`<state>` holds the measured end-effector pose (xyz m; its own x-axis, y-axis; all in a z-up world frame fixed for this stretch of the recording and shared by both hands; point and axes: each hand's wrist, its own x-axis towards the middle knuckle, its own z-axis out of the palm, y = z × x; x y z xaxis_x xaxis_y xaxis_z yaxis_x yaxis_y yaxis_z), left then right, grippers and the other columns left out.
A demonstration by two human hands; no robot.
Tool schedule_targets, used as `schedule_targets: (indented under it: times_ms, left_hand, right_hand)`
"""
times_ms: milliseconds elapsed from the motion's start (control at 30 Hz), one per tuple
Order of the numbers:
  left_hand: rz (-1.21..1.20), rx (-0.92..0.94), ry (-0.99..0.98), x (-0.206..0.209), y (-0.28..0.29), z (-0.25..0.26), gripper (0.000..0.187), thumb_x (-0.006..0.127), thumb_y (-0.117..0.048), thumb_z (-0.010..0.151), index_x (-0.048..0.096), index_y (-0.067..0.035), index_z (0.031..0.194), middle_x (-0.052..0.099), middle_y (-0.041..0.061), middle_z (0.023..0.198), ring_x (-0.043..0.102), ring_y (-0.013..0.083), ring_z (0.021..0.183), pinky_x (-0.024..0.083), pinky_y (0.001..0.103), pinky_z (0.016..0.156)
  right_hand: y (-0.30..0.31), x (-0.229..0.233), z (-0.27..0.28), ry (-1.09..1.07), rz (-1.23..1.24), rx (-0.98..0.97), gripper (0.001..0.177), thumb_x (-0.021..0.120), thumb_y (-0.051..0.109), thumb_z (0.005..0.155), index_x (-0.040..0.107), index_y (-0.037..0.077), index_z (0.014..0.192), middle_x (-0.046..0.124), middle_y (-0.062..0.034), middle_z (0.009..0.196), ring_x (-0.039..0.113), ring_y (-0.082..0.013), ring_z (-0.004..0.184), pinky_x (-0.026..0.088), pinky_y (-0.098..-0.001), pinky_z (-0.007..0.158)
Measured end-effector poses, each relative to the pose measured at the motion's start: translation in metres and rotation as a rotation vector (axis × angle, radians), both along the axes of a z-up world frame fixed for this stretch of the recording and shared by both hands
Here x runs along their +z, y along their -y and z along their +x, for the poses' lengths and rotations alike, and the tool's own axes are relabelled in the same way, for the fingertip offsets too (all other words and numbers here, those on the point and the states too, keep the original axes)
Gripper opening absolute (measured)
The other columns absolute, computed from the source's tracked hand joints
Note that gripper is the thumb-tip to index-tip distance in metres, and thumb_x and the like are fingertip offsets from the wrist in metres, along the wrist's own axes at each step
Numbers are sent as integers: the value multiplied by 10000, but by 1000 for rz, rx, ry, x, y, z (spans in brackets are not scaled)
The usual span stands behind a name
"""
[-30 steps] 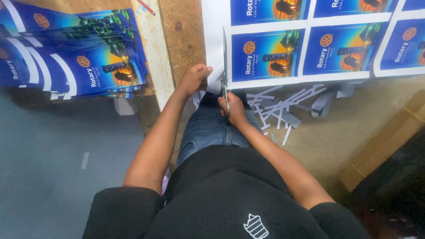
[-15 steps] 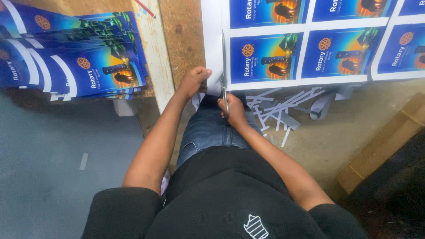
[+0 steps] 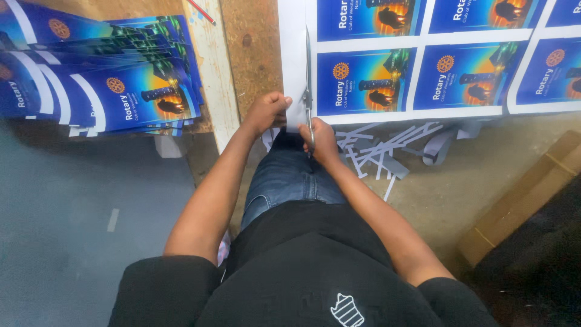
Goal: The person uses scissors to cut a large sheet of printed paper into smaller rectangular sections. They hold the paper steady with one hand while cutting along the printed lines with the other, separating the individual designs from the main sheet.
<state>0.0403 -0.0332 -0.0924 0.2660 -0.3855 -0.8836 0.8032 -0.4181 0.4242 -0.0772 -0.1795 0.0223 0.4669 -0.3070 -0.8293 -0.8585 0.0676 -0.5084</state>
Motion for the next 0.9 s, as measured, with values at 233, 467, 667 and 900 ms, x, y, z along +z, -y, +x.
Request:
schedule_targets:
  times_ms: [233,467,667,900]
  left_hand:
    - [12,-38,33,-6,0,-1,236,800,-404,914,685,-198,935,646,2,738,724,114,676,669,291,634]
    - [24,-35,25,-6,1,-3,247,798,-424,909,687,-206,940,633,-17,718,708,95,645,664,277,604]
    - [33,-74,57,-8,0,4,256,796,-458,909,699,-224,942,670,-4,745,735,102,687,665,276,626]
    - [28,-43,18,5,5,1,252,800,-427,911,703,-202,970,675,-1,756,751,122,696,673,297,631]
  right_hand:
    - [13,4,24,54,103,-108,445,732,480,921,575,93,768,592,-80,498,651,-187,454,510,-266,482]
    - [19,3,39,46,87,-125,495,780,502,907,557,90,746,589,-90,484,643,-181,428,506,-246,448]
    - [19,8,41,65,72,-131,476,797,471,905,571,81,754,589,-98,486,640,-171,426,499,-237,438]
    - [31,19,67,90,117,-240,475,812,443,886,549,74,741,541,-105,450,601,-170,381,490,-237,386]
